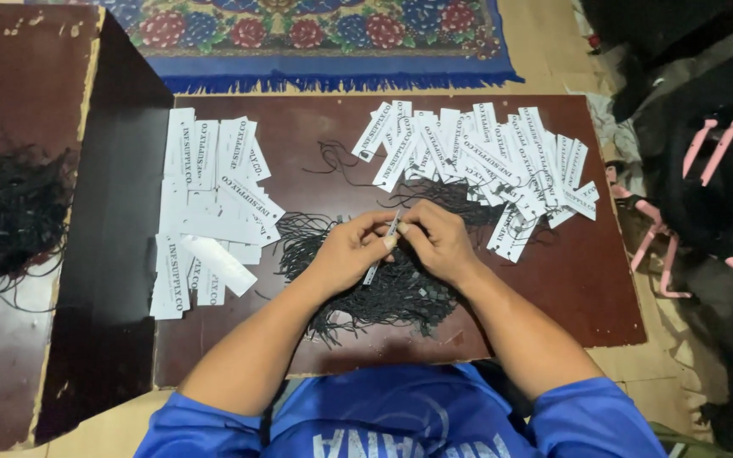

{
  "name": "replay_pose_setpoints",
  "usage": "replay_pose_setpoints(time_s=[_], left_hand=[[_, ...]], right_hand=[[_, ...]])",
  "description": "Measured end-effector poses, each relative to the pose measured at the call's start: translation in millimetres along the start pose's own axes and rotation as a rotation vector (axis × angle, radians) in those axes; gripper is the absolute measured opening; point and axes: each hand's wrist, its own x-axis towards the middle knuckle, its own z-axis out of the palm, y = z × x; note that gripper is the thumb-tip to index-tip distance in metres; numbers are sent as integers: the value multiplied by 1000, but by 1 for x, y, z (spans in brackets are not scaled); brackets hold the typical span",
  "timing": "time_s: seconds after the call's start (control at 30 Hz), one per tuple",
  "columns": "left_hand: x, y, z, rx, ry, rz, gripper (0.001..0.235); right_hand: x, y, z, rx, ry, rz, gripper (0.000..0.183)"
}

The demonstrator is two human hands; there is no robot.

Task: The person sits at a low table and repeatedly picks up white rectangular tags and black strings. They tie the strings to the tags by hand and place the finished items into a pile on the right side of the table.

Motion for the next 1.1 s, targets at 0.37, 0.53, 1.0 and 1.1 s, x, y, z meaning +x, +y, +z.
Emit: replay_pose_setpoints(time_s=[0.37, 0.53, 1.0, 1.1], left_hand=[[-6, 26, 2, 192, 70, -28, 20], [-5, 25, 3, 309, 114, -17, 10], [-8, 29, 5, 272, 112, -27, 10], [-7, 36, 7, 245, 103, -53, 11]], right_hand=[[-8, 9, 5, -63, -39, -105, 11], [-9, 6, 6, -101, -56, -205, 8], [-9, 7, 8, -84, -55, -219, 8], [-8, 1, 6, -60, -47, -182, 12]])
